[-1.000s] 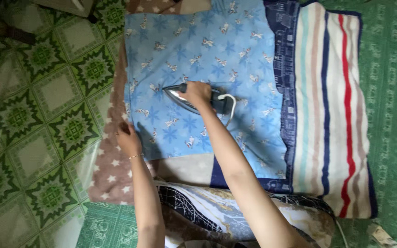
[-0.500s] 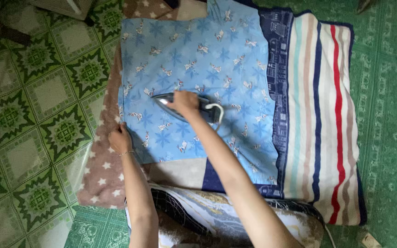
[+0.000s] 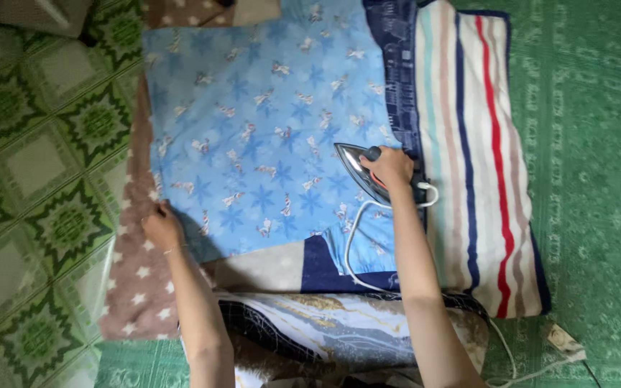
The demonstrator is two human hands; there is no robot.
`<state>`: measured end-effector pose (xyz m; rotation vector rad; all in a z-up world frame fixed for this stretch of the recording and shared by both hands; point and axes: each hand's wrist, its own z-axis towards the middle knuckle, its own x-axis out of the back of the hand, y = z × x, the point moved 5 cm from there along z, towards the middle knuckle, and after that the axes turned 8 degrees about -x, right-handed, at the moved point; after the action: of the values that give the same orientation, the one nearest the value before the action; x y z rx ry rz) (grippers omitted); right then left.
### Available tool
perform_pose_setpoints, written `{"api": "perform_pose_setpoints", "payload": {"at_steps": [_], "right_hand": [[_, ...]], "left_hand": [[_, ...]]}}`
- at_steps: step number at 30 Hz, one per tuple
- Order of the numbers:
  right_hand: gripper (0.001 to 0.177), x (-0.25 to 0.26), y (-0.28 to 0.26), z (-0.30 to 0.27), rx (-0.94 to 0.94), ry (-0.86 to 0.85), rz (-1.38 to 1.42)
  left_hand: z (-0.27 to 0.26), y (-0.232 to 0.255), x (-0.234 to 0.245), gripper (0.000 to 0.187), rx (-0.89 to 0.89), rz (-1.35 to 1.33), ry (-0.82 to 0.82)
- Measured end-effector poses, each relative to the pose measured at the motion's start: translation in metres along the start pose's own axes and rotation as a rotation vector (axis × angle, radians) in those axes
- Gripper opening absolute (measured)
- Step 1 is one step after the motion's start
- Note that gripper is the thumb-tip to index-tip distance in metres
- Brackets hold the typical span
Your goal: The person irons a light blue patterned shirt and a pair of matching shorts on a patterned mat on the floor. They use an electric iron to smooth the fabric, adjusting the garments and flipping them over to iron different sections.
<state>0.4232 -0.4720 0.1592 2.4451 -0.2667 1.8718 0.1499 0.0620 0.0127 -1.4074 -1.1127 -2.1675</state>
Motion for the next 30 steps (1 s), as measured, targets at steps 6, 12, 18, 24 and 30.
{"api": "perform_pose_setpoints", "payload": {"at_steps": [6,12,18,24,30], "right_hand": [[0.064,0.001,-0.023,-0.017,0.221,-0.046,-0.006],[0.058,-0.047,-0.119,-0.091,0.65,-0.157,0.023],[0.05,-0.087,-0.211,-0.163,0.966,-0.157,0.059],[0.045,-0.088,-0.193,-0.155,0.934,-0.108,0.111],[0.057,-0.043,-0.1,-0.09,0.764,0.211,0.098]], "left_hand": [[0.002,-0.006,-0.004,0.023,0.001,-0.237,0.01],[-0.005,-0.001,0.015,0.015,0.017,-0.539,0.418],[-0.04,0.047,0.034,0.026,-0.024,-0.602,0.458],[-0.07,0.133,0.038,0.025,-0.451,-0.397,0.157],[-0.078,0.141,0.027,0.024,-0.52,-0.379,0.062]]}}
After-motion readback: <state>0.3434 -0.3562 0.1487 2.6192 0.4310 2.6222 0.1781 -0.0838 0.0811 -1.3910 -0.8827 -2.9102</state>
